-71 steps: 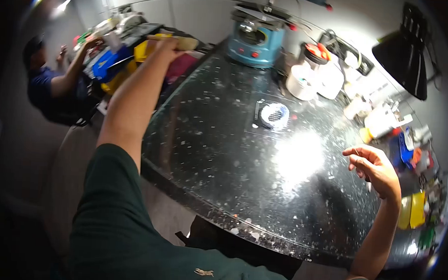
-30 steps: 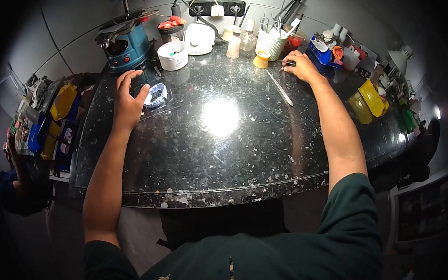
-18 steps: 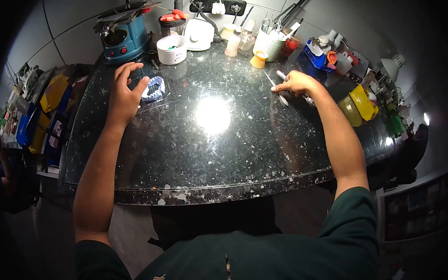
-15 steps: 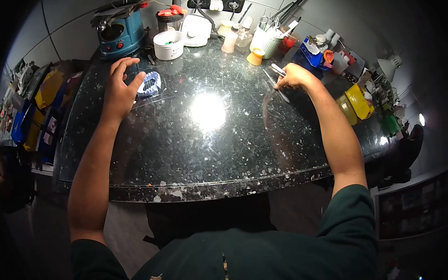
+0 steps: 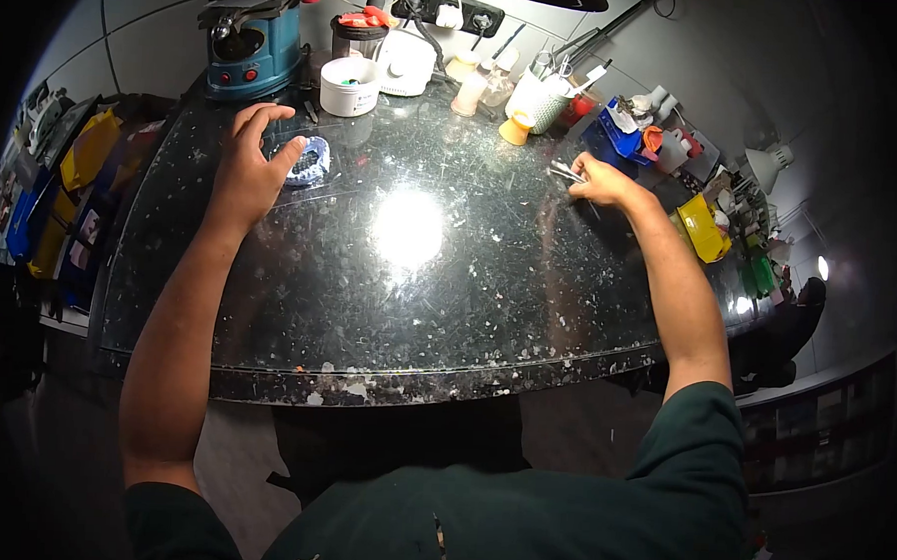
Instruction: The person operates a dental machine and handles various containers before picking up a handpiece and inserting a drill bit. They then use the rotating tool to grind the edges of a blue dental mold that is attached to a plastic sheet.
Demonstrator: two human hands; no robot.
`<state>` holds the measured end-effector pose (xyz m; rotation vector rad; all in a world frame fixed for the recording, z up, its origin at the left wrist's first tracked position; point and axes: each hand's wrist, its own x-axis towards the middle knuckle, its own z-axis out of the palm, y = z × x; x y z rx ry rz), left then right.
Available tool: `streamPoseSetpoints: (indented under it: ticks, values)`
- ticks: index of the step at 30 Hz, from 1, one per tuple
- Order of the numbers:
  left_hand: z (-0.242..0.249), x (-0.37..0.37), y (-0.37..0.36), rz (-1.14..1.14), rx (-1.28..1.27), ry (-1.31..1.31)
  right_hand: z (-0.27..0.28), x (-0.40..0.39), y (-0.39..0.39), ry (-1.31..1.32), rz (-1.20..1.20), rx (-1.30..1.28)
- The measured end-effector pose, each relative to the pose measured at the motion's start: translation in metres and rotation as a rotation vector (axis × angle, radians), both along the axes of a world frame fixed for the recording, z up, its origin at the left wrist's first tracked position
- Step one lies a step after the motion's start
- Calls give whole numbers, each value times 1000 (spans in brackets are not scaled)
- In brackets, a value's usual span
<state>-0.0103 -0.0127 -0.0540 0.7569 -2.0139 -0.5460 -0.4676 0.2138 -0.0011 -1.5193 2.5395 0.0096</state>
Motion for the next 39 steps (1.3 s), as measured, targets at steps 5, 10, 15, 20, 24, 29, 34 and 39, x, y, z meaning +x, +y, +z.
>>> streamPoseSetpoints:
  ticks: [5,10,15,20,24,29,34,39]
  values:
    - [-2,0,-2,21,49,22,50,-46,-24,-269,-193,66]
    - [3,0,-1,22,86,22,126,-60,-82,390,253,33]
    - [4,-2,-2,39,80,26,129,-7,-114,815,159,106]
    - [2,-1,-6,80,-13,-12,108,-3,-135,1056,331,332]
    - [4,-2,-1,50,-40,-10,103,-25,-122,1019,559,-199]
    - [2,-1,-4,73,-50,-44,83,8,-84,658,281,-714]
    - [-1,-2,-4,80,-58,-60,16,-5,-69,133,-67,-609]
    - [0,-6,0,16,-5,-169,1,-17,-99,257,-18,-693]
